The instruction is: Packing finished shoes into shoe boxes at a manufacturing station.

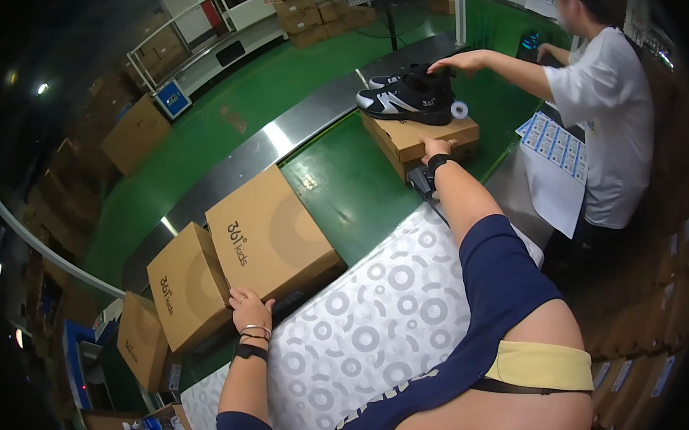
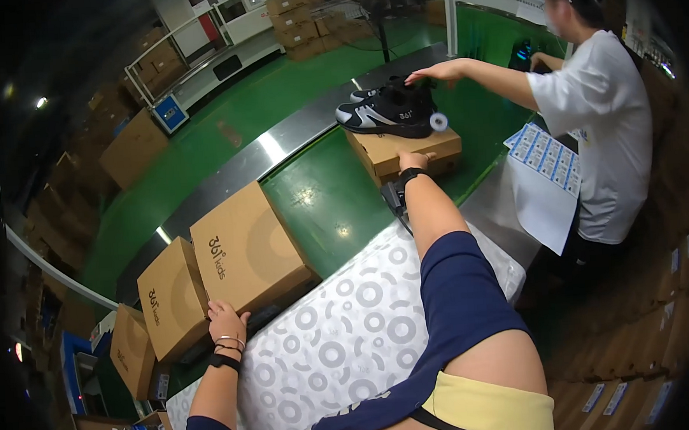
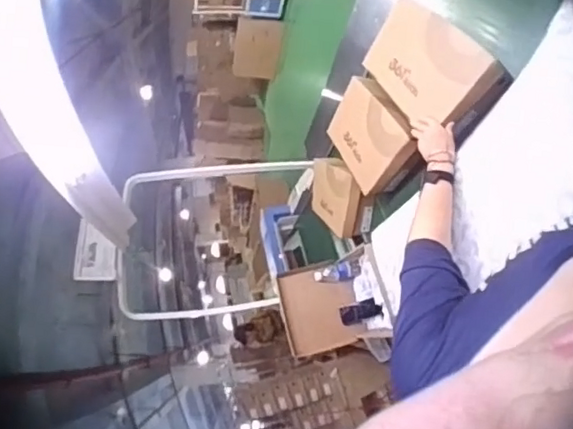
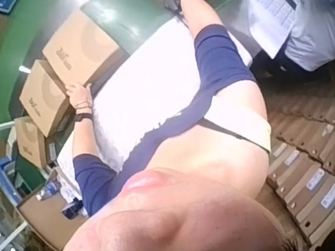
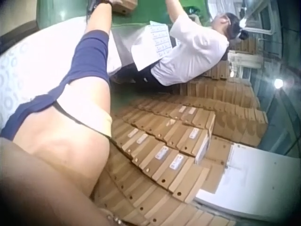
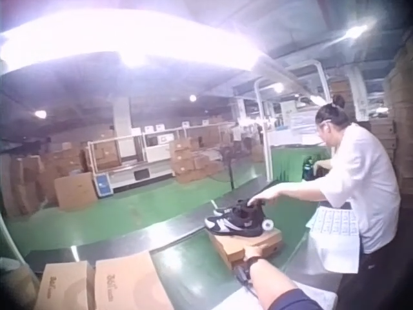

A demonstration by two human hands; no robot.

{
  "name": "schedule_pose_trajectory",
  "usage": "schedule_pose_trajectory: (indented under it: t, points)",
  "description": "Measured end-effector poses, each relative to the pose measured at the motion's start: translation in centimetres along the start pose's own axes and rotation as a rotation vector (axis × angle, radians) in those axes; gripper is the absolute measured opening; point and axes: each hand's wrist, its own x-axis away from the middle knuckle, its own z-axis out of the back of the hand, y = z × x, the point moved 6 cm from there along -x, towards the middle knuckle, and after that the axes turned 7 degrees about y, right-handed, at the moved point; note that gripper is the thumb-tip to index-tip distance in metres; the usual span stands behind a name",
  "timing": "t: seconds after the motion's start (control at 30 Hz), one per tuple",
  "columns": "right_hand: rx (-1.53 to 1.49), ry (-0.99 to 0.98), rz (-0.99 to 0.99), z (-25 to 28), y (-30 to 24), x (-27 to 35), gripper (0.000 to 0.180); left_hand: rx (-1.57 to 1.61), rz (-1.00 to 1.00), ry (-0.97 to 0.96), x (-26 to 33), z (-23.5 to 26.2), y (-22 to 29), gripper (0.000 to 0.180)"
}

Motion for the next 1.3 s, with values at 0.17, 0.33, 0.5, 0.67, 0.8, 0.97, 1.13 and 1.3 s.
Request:
schedule_pose_trajectory:
  t: [0.17, 0.33, 0.5, 0.67, 0.8, 0.97, 1.13, 1.3]
  points:
    - [0.103, -0.029, -0.032, -0.3, 0.7, 1.1, 0.111, -0.054, -0.038, 0.081, 0.0, 0.2, 0.8, 0.075]
    - [0.038, -0.081, 0.147, -2.7, 6.9, 7.8, 0.105, -0.051, -0.025, 0.156, -2.2, -0.4, 0.1, 0.077]
    - [0.176, -1.165, 0.441, 0.1, 0.8, 31.4, 0.066, 0.105, -0.096, 0.057, -4.7, 6.9, 0.7, 0.043]
    - [0.653, -0.446, 1.660, -4.2, -14.3, 24.6, 0.052, 0.598, -0.291, 0.223, -7.3, 15.1, 8.6, 0.039]
    - [1.050, -0.847, 1.268, -9.3, -9.5, 15.7, 0.031, 0.787, -0.255, 0.093, -10.1, 15.4, 14.4, 0.041]
    - [1.074, -0.904, 1.614, -7.2, -10.6, 24.4, 0.025, 1.017, -0.308, 0.533, -13.2, 15.0, 12.7, 0.041]
    - [0.905, -0.866, 1.312, -6.9, -12.3, 20.8, 0.046, 0.950, -0.328, 0.284, -16.0, 12.7, 14.5, 0.042]
    - [0.794, -1.048, 1.693, -8.7, -8.7, 23.0, 0.030, 1.002, -0.437, 0.476, -15.8, 13.6, 15.6, 0.028]
